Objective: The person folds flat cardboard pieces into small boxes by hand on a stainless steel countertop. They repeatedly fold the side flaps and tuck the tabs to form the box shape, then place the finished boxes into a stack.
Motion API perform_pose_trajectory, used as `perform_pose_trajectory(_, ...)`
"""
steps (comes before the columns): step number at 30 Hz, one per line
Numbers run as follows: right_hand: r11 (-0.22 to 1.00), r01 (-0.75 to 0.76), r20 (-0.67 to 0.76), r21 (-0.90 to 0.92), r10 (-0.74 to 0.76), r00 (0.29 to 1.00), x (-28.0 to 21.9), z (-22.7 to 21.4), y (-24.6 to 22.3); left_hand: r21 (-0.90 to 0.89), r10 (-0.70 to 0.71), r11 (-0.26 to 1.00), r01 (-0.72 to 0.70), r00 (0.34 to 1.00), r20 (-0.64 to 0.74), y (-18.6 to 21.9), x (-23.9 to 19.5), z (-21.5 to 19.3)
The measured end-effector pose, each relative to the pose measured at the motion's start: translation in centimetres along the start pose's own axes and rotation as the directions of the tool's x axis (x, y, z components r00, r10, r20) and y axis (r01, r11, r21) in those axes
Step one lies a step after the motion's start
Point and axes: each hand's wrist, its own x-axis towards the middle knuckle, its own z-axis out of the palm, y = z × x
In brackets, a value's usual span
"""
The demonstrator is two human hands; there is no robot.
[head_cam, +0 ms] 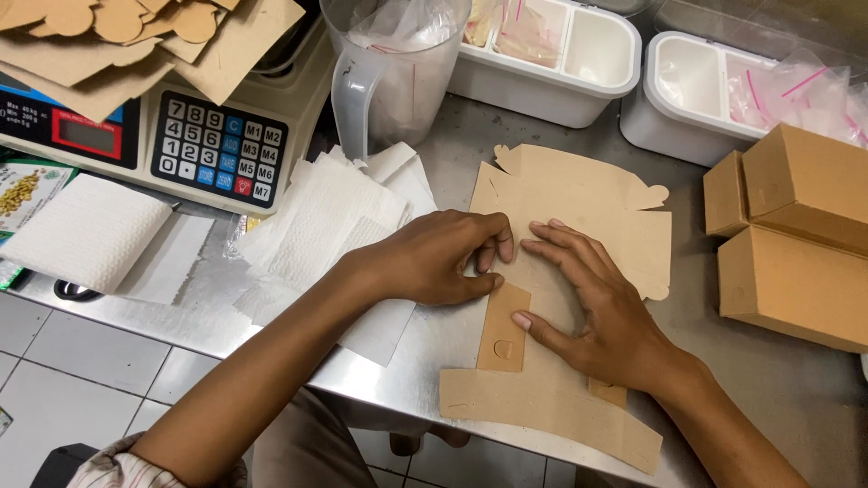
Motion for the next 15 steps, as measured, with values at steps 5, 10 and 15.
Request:
perform_pose_trajectory(5, 1.0, 0.015, -0.001, -0.017, -0.015, 1.0, -0.1, 0.1, 0.2, -0.007, 0.018, 1.0, -0.018, 1.0, -0.005, 0.2, 0.0, -0.1)
perform_pose_trajectory(10, 1.0, 0.019, -0.008, -0.007, -0.019, 1.0, -0.1, 0.0, 0.1, 0.11, -0.072, 0.992, 0.06, 0.991, 0.112, 2.0, -0.8, -1.1)
perform_pose_trajectory(15, 1.0, 0.003, 0.0, -0.011, -0.003, 1.0, 0.0, 0.0, 0.2, 0.154, 0.028, 0.987, -0.047, 0.992, 0.124, 1.9, -1.2, -0.8)
